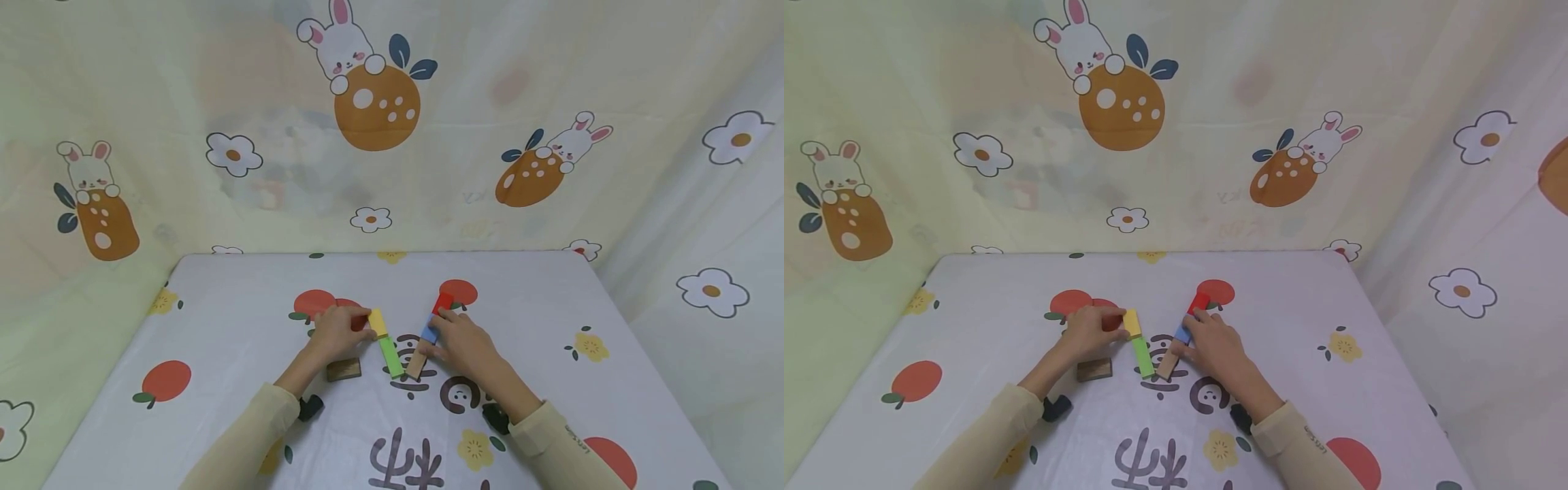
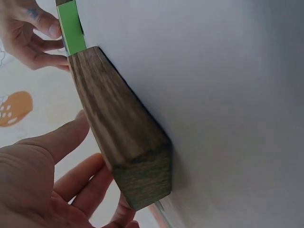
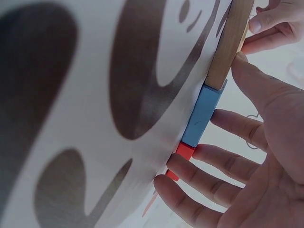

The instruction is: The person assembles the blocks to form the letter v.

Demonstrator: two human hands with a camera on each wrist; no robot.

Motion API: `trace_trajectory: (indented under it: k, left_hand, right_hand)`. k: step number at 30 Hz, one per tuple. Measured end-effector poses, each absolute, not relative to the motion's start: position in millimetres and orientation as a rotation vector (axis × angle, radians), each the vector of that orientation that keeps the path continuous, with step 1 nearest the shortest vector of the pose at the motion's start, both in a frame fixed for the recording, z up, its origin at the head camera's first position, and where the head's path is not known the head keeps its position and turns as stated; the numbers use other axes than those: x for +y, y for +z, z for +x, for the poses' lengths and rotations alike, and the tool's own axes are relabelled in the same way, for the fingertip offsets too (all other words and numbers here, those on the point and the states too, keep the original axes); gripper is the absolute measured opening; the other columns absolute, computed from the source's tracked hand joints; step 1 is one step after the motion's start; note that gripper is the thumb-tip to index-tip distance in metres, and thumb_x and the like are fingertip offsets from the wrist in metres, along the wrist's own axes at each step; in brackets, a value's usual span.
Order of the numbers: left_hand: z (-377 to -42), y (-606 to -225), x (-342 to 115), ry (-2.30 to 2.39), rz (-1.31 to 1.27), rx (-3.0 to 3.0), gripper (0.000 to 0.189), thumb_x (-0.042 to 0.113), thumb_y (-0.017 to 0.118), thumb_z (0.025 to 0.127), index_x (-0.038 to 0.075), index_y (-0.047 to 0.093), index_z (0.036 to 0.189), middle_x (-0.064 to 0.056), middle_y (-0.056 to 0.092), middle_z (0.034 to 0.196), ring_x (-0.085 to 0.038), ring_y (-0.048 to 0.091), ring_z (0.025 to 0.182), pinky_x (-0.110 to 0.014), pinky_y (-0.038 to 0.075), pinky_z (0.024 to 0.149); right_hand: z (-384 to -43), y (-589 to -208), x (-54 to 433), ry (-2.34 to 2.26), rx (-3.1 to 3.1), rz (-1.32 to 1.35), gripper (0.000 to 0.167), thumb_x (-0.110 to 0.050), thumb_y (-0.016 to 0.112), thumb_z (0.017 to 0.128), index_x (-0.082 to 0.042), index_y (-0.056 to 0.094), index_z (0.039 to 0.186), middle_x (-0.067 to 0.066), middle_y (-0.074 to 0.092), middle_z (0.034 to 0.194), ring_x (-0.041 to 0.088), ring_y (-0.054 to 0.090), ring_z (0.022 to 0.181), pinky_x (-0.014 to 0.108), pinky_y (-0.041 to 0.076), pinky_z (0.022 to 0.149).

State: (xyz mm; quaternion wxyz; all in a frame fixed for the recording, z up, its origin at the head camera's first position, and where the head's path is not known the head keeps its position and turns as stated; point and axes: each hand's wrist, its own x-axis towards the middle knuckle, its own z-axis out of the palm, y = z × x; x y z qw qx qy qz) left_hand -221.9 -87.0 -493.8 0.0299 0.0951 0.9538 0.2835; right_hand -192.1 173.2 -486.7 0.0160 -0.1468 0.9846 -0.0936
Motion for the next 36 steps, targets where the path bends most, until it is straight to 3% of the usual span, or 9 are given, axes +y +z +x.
trace_trajectory:
  k: [36]
  left_hand:
    - [-217.3,-492.8,-83.0,0.849,0.385,2.992,0.044,0.032,0.085,0.089,0.015,0.078,0.129,-0.006,0.079,0.123,-0.031,0.062,0.116,-0.048,0.036,0.088]
  right_hand:
    - [-192.5,-485.4,173.5,-0.293,3.047,-0.435,0.068,-0.052,0.08,0.09,-0.011,0.066,0.142,0.017,0.061,0.15,0.04,0.064,0.129,0.054,0.06,0.101]
